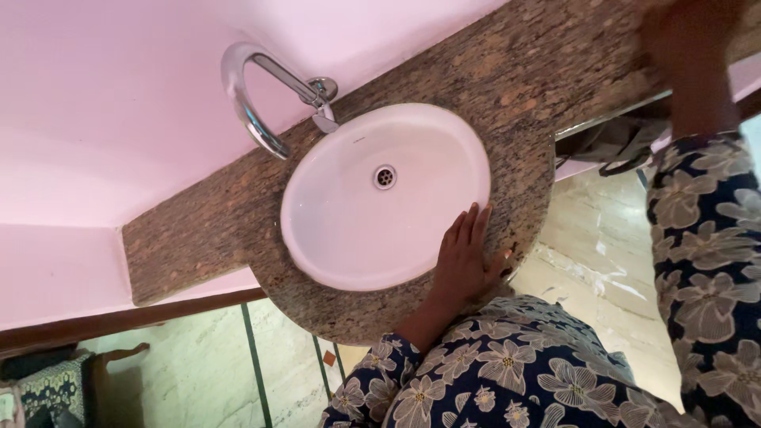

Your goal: The person scrubs the inside of a white bathroom sink and the surrounding granite countertop using a blue sponge. The person repeatedly wipes the sink basin and the counter surface around the faucet and drain.

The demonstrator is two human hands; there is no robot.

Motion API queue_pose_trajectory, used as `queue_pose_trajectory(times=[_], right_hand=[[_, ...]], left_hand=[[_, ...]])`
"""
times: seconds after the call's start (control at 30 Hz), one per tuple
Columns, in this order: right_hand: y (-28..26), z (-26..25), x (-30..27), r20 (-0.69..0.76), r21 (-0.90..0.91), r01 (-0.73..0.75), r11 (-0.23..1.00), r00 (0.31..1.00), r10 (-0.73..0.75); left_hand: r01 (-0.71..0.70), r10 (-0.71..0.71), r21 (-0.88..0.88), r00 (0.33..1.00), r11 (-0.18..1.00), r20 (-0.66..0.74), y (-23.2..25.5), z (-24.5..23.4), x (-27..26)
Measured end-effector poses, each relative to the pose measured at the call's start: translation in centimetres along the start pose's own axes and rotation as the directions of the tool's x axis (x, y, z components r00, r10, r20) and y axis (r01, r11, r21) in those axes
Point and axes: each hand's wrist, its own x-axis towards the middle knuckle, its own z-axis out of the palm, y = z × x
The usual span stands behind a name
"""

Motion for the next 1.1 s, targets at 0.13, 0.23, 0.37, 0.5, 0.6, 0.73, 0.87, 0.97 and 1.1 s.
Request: queue_pose_trajectory(times=[0.13, 0.23, 0.37, 0.5, 0.6, 0.73, 0.87, 0.97, 1.1], right_hand=[[-7.5, 2.2, -0.6, 0.118, 0.042, 0.136, 0.99, 0.983, -0.14], [-11.8, 3.6, -1.9, 0.204, 0.065, 0.238, 0.969, 0.947, -0.247], [-14.6, 3.2, -6.9, 0.065, 0.048, 0.396, 0.917, 0.915, -0.398], [-16.8, 0.1, -12.6, 0.008, 0.17, 0.492, 0.854, 0.866, -0.5], [-18.2, -2.2, -16.8, 0.026, 0.225, 0.482, 0.847, 0.866, -0.5], [-19.4, -5.2, -23.1, -0.072, 0.403, 0.432, 0.807, 0.894, -0.443], [-22.0, -6.9, -30.2, -0.141, 0.532, 0.297, 0.793, 0.954, -0.263], [-24.2, -7.3, -35.3, -0.133, 0.523, 0.248, 0.816, 0.969, -0.209], [-27.8, -7.0, -40.8, -0.136, 0.397, 0.244, 0.885, 0.969, -0.206]], left_hand=[[-0.018, 0.019, 0.019, 0.999, 1.0, -0.038, -0.4, 1.0, -0.3], [-0.023, 0.025, 0.033, 0.998, 0.999, -0.056, -0.6, 1.4, -0.4], [-0.031, 0.032, 0.033, 0.999, 0.999, -0.037, -0.4, 0.9, -1.2], [-0.086, 0.086, -0.003, 0.992, 0.996, -0.094, -0.3, 0.6, -1.9], [-0.162, 0.153, -0.039, 0.974, 0.986, -0.169, -0.6, 0.3, -2.8], [-0.234, 0.224, -0.031, 0.955, 0.972, -0.194, -1.4, 0.4, -4.3], [-0.268, 0.26, -0.013, 0.945, 0.963, -0.198, -2.6, 0.0, -7.8], [-0.275, 0.278, 0.043, 0.945, 0.961, -0.175, -3.9, -0.6, -10.2], [-0.301, 0.3, 0.019, 0.94, 0.953, -0.163, -5.3, -1.3, -12.9]])
